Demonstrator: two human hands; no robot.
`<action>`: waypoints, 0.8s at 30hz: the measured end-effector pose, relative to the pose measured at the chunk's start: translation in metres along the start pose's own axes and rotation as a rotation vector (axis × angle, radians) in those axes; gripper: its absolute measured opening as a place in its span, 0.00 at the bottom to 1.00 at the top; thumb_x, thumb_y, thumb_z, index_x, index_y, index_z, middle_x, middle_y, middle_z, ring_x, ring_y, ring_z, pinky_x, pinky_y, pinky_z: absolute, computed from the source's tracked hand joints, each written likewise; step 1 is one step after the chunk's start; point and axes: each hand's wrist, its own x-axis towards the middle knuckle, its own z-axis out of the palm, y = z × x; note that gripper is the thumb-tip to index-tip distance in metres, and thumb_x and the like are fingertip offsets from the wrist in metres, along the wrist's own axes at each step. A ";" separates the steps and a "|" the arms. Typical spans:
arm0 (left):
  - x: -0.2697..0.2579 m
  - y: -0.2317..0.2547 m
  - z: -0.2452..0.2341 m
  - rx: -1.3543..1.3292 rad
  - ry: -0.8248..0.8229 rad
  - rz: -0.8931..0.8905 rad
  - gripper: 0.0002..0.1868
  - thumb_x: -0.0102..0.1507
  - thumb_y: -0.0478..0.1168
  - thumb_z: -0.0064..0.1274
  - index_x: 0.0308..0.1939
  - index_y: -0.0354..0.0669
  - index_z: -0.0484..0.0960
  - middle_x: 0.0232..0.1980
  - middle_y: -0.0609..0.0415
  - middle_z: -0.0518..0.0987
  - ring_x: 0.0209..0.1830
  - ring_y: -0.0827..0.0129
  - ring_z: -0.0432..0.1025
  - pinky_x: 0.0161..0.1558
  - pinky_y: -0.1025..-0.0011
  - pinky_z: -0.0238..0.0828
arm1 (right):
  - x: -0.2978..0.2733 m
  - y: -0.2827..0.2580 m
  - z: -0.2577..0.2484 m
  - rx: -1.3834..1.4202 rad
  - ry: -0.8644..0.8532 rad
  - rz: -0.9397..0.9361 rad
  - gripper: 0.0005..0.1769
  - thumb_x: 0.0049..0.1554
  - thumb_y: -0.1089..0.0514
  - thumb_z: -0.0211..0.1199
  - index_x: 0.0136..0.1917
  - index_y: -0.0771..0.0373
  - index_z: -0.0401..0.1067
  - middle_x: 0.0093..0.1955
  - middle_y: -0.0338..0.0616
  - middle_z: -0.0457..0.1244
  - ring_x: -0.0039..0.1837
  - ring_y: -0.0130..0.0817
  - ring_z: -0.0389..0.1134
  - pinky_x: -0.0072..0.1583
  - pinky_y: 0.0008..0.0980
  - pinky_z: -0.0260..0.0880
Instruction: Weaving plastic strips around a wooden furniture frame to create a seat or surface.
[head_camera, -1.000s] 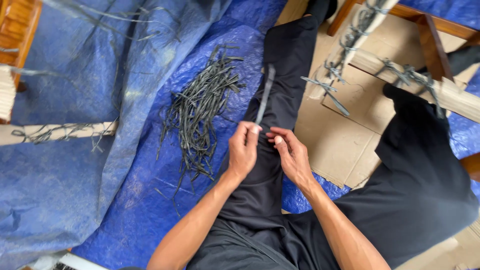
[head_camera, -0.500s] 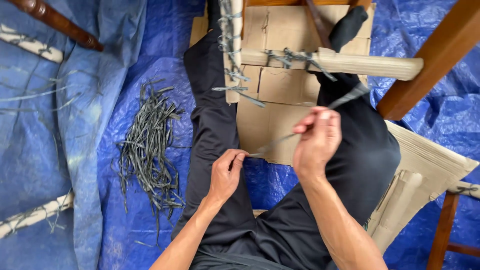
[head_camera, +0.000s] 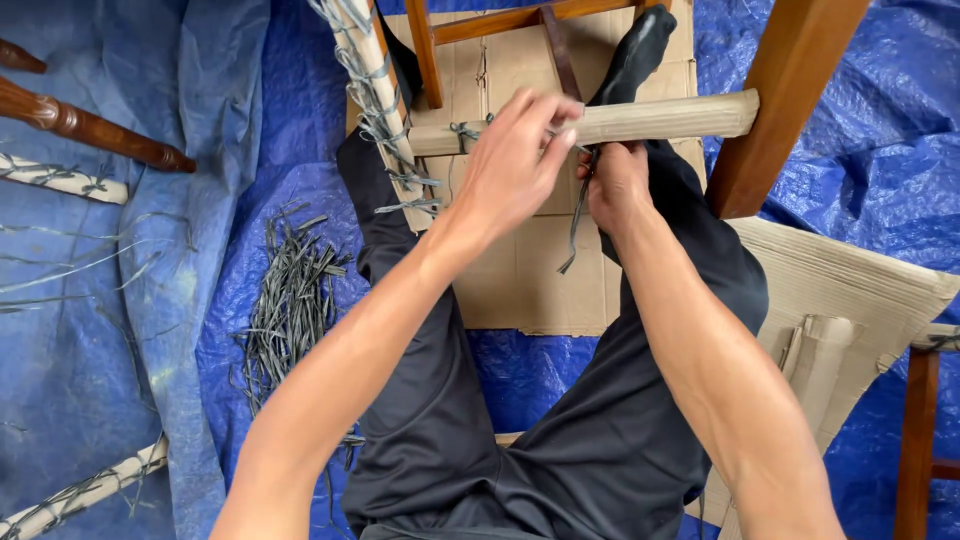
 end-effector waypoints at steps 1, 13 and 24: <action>0.018 -0.014 0.015 0.000 -0.003 0.002 0.08 0.68 0.38 0.53 0.50 0.42 0.79 0.47 0.51 0.77 0.46 0.61 0.77 0.47 0.65 0.74 | -0.001 0.000 0.000 0.003 0.002 -0.001 0.05 0.62 0.62 0.55 0.53 0.59 0.68 0.41 0.37 0.64 0.38 0.27 0.61 0.39 0.30 0.62; 0.091 -0.048 0.066 0.205 -0.267 -0.276 0.10 0.61 0.45 0.60 0.35 0.42 0.88 0.30 0.49 0.83 0.34 0.55 0.80 0.38 0.57 0.73 | -0.012 0.015 0.005 -0.169 0.041 -0.241 0.06 0.64 0.60 0.58 0.48 0.66 0.70 0.40 0.36 0.64 0.38 0.20 0.59 0.37 0.27 0.57; 0.049 -0.021 0.043 0.057 -0.005 0.087 0.08 0.62 0.38 0.64 0.40 0.38 0.87 0.34 0.50 0.82 0.32 0.57 0.77 0.36 0.62 0.71 | -0.087 -0.008 0.016 -0.485 0.110 -0.508 0.17 0.70 0.55 0.54 0.42 0.67 0.68 0.32 0.32 0.57 0.36 0.20 0.53 0.39 0.27 0.56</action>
